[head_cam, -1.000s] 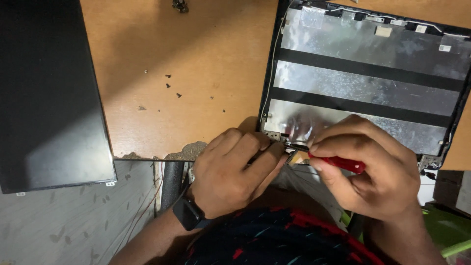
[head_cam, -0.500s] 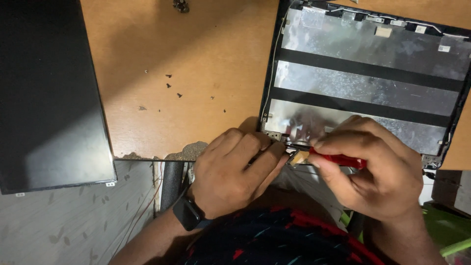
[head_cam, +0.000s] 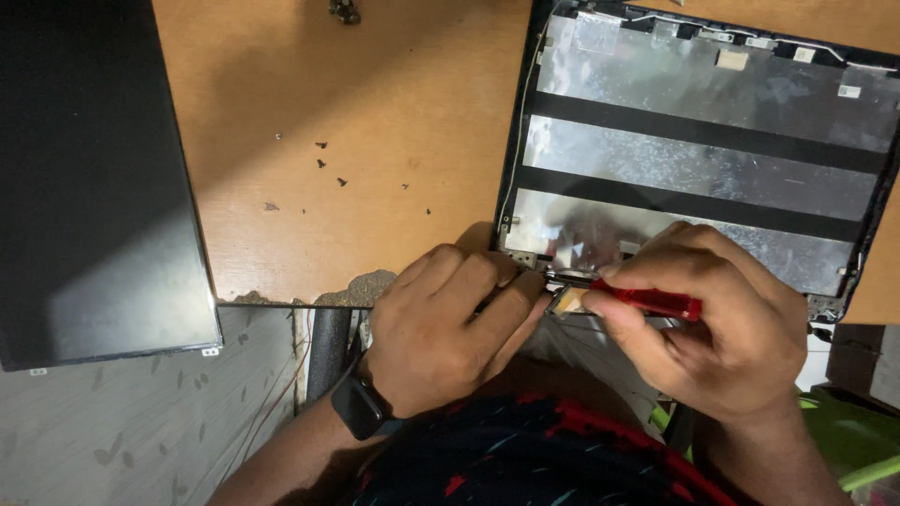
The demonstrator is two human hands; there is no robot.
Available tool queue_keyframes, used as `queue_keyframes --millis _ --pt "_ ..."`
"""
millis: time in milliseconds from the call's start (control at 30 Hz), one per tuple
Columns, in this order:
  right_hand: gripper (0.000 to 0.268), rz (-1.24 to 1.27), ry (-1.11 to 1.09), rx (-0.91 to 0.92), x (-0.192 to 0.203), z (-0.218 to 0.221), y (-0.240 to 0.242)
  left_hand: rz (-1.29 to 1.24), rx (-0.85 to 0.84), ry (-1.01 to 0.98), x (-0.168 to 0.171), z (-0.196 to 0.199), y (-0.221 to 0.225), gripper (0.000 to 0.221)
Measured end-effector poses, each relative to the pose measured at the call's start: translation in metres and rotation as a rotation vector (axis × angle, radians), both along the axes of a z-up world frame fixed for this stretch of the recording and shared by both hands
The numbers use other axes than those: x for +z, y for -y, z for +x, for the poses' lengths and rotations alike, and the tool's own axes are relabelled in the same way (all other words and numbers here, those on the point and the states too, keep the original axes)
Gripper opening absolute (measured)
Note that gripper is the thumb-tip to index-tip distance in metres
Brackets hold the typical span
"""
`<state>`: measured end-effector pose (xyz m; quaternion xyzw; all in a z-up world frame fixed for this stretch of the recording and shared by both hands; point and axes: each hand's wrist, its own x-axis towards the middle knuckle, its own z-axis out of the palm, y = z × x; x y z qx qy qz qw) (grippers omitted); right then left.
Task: Disassembling a laptop screen assembly by removing screws with a screwdriver and disconnecting internal ribbon cables.
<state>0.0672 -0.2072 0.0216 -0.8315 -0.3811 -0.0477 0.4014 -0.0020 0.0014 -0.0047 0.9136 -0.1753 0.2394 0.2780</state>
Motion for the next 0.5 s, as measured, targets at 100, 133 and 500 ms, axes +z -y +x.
queue_keyframes --millis 100,133,500 --pt "0.029 -0.010 -0.008 -0.003 0.000 0.001 0.001 0.019 0.006 0.001 0.003 0.001 0.000 0.011" --pt "0.029 -0.009 -0.009 -0.003 -0.002 0.002 0.002 0.019 0.006 0.001 0.003 0.001 0.000 0.011" --pt "0.027 0.017 -0.038 -0.016 -0.010 0.005 0.006 0.009 0.008 0.009 0.003 0.002 0.000 0.011"
